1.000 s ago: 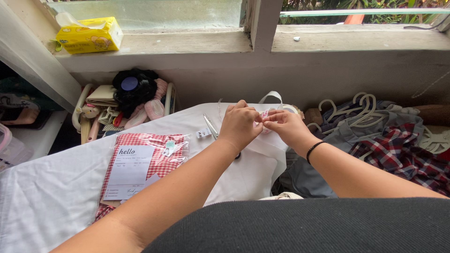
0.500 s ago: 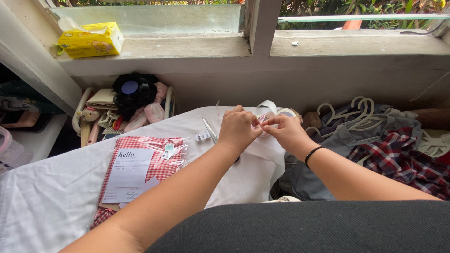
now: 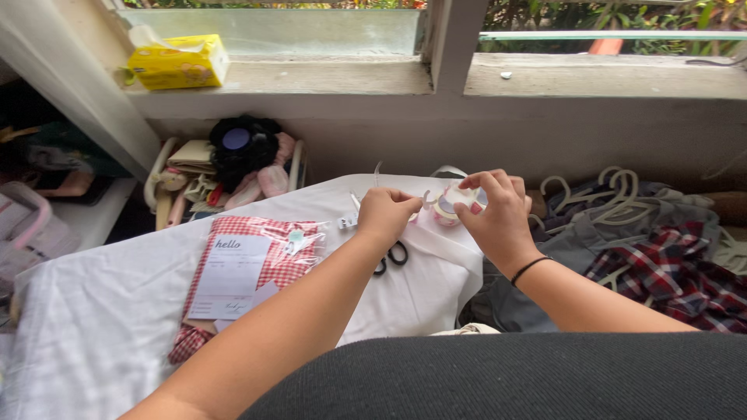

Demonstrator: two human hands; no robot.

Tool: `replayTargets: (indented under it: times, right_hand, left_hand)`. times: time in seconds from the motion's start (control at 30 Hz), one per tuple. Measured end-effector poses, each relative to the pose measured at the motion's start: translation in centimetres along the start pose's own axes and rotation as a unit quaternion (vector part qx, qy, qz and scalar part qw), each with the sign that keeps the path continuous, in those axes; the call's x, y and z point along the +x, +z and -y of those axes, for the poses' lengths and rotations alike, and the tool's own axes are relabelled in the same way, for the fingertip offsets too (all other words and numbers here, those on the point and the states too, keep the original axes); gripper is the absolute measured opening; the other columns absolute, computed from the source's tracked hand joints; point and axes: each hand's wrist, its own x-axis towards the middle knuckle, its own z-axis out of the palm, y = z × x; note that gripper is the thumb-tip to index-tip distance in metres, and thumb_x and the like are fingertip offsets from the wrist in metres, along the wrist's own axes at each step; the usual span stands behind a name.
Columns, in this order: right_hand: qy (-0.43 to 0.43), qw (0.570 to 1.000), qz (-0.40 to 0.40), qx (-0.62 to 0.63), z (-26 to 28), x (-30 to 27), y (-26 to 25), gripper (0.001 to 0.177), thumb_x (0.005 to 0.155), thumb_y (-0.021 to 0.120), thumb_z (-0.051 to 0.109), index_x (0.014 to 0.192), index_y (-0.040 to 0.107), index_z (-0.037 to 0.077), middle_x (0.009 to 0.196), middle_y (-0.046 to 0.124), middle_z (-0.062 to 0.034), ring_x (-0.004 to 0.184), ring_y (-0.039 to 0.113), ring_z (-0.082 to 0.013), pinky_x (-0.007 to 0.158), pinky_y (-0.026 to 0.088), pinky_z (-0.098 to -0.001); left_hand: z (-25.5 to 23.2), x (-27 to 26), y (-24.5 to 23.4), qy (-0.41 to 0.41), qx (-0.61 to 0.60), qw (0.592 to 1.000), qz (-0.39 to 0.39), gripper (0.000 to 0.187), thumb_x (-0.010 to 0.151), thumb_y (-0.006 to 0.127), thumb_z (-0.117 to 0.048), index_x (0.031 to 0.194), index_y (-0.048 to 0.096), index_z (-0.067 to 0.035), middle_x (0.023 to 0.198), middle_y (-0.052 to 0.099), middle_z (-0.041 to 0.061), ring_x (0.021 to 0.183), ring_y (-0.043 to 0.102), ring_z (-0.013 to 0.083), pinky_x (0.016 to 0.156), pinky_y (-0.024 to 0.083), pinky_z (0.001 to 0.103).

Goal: The person places a folded red and white checkered cloth into a clear plastic bag and seals it. They then use scissors to cut a small piece of tape and attach a paper tag to the outside of the bag. Finally, they apply decorative tape to the package and place it on a nearby surface.

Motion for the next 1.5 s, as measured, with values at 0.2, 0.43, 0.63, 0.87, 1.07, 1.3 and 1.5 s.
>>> replayTargets:
  times: [0.2,0.43,0.63,0.87,1.07,1.3,1.5]
  right_hand:
    - [-0.184,0.983,-0.019,0.004,5.0,0.2,0.7,0.027,0.073,0.086,0.022,0.096,0.072,0.025,0.116,0.06,0.0036,0.123,0.049,-0.0247,0.101,0.036,-0.0438]
    - [-0.234,0.971,0.003,0.059,8.9,1.0,2.6,0.009,0.079,0.085,0.023,0.082,0.076,0.023,0.11,0.064,0.0054,0.119,0.049,-0.0244,0.103,0.035,-0.0443]
    - [0.009,0.934,0.156,0.322,11.9,1.7,5.5,0.012,0.086,0.08,0.029,0.091,0.078,0.018,0.1,0.071,0.005,0.111,0.055,-0.0166,0.098,0.043,-0.0324]
    - [0.461,0.656,0.329,0.498,16.5,1.7,9.7,0.019,0.091,0.076,0.026,0.09,0.062,0.014,0.068,0.045,0.006,0.063,0.037,-0.0102,0.061,0.035,-0.0291]
    - [0.57,0.527,0.325,0.54,18.8,0.8,11.3,0.013,0.092,0.073,0.024,0.093,0.067,0.012,0.062,0.03,0.0073,0.054,0.025,-0.0068,0.048,0.024,-0.0235]
    - [0.636,0.46,0.272,0.556,19.0,-0.6,14.0,0.016,0.096,0.071,0.024,0.086,0.065,0.013,0.06,0.025,0.0089,0.051,0.019,-0.0055,0.045,0.018,-0.023]
    - [0.637,0.441,0.279,0.568,19.0,-1.1,15.1,0.026,0.098,0.069,0.025,0.078,0.058,0.013,0.059,0.023,0.0092,0.049,0.018,-0.0049,0.043,0.016,-0.0233]
  left_hand:
    - [1.0,-1.1,-3.3,-0.105,-0.11,0.988,0.034,0.023,0.075,0.073,-0.023,0.081,0.081,-0.002,0.085,0.08,0.008,0.087,0.068,0.0227,0.084,0.052,0.038]
    - [2.9,-2.4,-8.1,-0.134,-0.124,0.982,0.04,0.024,0.077,0.073,-0.026,0.085,0.08,-0.004,0.09,0.081,0.003,0.089,0.057,0.0164,0.094,0.047,0.036]
    - [4.3,-5.3,-13.0,-0.063,-0.07,0.995,-0.042,0.019,0.084,0.07,-0.027,0.089,0.08,-0.011,0.093,0.077,0.002,0.087,0.063,0.0168,0.09,0.05,0.035]
    - [7.7,-9.5,-17.9,0.167,0.306,0.92,-0.18,0.013,0.08,0.071,-0.018,0.09,0.078,-0.015,0.098,0.072,0.003,0.109,0.06,0.0259,0.097,0.045,0.041]
    - [8.8,-10.5,-18.7,0.153,0.334,0.92,-0.136,0.02,0.086,0.069,-0.021,0.105,0.076,-0.015,0.107,0.071,0.001,0.108,0.059,0.0234,0.102,0.042,0.041]
    - [9.9,-10.4,-18.8,0.191,0.319,0.917,-0.145,0.027,0.086,0.069,-0.021,0.112,0.073,-0.014,0.109,0.071,0.003,0.107,0.059,0.024,0.099,0.043,0.041]
    - [10.3,-10.2,-19.1,0.204,0.31,0.918,-0.141,0.031,0.084,0.069,-0.02,0.114,0.072,-0.014,0.109,0.072,0.003,0.107,0.06,0.0241,0.099,0.043,0.041]
